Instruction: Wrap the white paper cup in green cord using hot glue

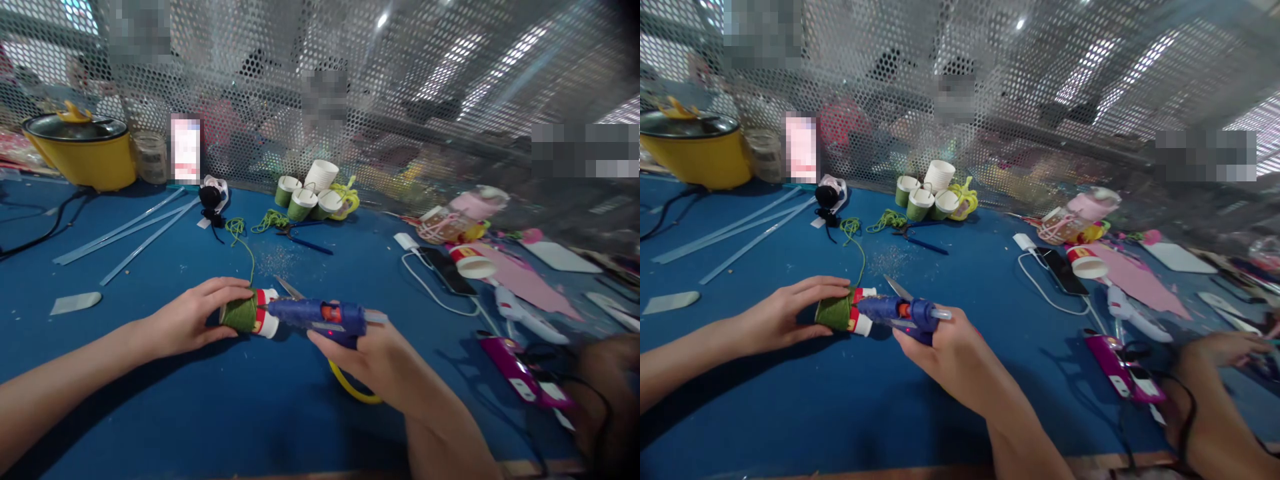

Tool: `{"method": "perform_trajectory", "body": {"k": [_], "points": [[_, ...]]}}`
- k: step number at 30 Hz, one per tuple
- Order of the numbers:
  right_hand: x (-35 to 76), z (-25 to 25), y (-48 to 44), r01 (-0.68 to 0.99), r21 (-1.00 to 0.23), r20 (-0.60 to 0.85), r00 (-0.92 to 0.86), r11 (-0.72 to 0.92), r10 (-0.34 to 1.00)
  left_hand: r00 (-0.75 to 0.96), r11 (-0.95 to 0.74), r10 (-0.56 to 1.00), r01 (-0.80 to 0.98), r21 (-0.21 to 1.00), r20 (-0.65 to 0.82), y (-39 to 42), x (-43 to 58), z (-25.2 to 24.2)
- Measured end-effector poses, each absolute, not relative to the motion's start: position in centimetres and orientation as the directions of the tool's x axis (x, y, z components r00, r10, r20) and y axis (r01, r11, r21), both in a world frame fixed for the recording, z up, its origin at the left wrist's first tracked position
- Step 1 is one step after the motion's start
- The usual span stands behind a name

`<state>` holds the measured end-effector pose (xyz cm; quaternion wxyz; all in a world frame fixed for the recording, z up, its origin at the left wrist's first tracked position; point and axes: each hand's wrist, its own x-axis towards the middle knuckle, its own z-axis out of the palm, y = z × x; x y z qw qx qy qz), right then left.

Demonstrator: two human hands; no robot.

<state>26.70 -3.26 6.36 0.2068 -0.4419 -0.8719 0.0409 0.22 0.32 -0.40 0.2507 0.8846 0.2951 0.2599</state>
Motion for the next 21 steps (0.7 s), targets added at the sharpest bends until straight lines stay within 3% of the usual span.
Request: {"method": "perform_trajectory", "body": {"k": [3,9,11,14,16,21], "points": [[26.8,6.4,-3.3,0.732,-0.274,0.318,-0.543,0.624,0.777,0.696,-0.707,0.646,0.390,0.590,0.314,0.3,0.2,-0.4],[27.7,6.0,-2.6,0.624,0.202,0.375,-0.761,0.755,0.530,0.715,-0.729,0.624,0.387,0.565,0.314,0.3,0.2,-0.4],[27.6,6.1,-2.6,0.635,0.179,0.360,-0.753,0.751,0.550,0.713,-0.729,0.627,0.396,0.558,0.313,0.3,0.3,-0.5],[27.3,6.3,-2.9,0.698,-0.031,0.343,-0.664,0.715,0.664,0.710,-0.728,0.632,0.404,0.553,0.312,0.4,0.3,-0.6],[27.2,6.3,-3.0,0.716,-0.076,0.333,-0.638,0.694,0.694,0.711,-0.729,0.629,0.402,0.554,0.313,0.3,0.3,-0.7],[27.8,5.8,-2.4,0.648,0.165,0.312,-0.749,0.743,0.584,0.724,-0.740,0.613,0.385,0.551,0.318,0.1,0.3,-0.6]]}}
